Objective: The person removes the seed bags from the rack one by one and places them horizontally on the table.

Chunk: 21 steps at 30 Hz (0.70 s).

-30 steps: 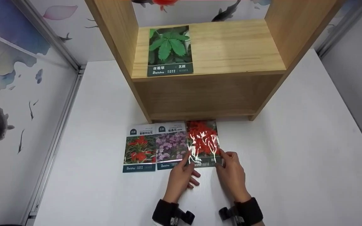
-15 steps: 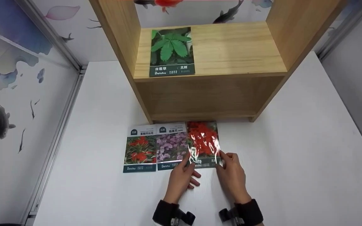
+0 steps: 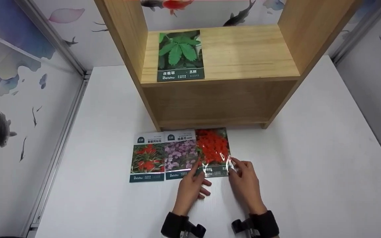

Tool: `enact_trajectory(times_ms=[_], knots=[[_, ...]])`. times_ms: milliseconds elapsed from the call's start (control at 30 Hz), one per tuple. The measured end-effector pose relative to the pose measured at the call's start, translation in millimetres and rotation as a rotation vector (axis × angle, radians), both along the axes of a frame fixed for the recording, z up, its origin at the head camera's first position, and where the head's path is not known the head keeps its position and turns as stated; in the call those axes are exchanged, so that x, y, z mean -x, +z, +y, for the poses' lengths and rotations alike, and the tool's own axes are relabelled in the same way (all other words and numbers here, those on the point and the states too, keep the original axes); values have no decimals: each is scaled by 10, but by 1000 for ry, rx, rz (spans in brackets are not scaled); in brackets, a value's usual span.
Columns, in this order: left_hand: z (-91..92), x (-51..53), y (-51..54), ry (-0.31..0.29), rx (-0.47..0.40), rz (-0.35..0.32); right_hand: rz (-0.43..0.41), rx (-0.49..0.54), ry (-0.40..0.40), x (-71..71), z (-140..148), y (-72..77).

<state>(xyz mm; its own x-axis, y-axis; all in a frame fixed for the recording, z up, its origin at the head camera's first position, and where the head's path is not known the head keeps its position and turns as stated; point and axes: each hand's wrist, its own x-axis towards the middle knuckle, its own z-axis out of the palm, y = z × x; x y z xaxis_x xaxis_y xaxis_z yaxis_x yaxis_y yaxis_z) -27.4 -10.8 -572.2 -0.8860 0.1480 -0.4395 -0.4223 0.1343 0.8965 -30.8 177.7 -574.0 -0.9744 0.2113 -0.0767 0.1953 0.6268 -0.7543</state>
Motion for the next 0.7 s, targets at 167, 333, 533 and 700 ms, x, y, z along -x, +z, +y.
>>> enact_trajectory(times_ms=[167, 333, 533, 700], knots=[[-4, -2, 14, -17, -6, 28, 29, 55, -3, 13, 42, 30], [-33, 2, 48, -16, -22, 28, 89, 69, 1, 24, 51, 88], [-95, 12, 254, -10, -64, 42, 120, 101, -5, 20, 64, 187], [-138, 4, 511, -16, -51, 64, 97, 123, -8, 30, 73, 245]])
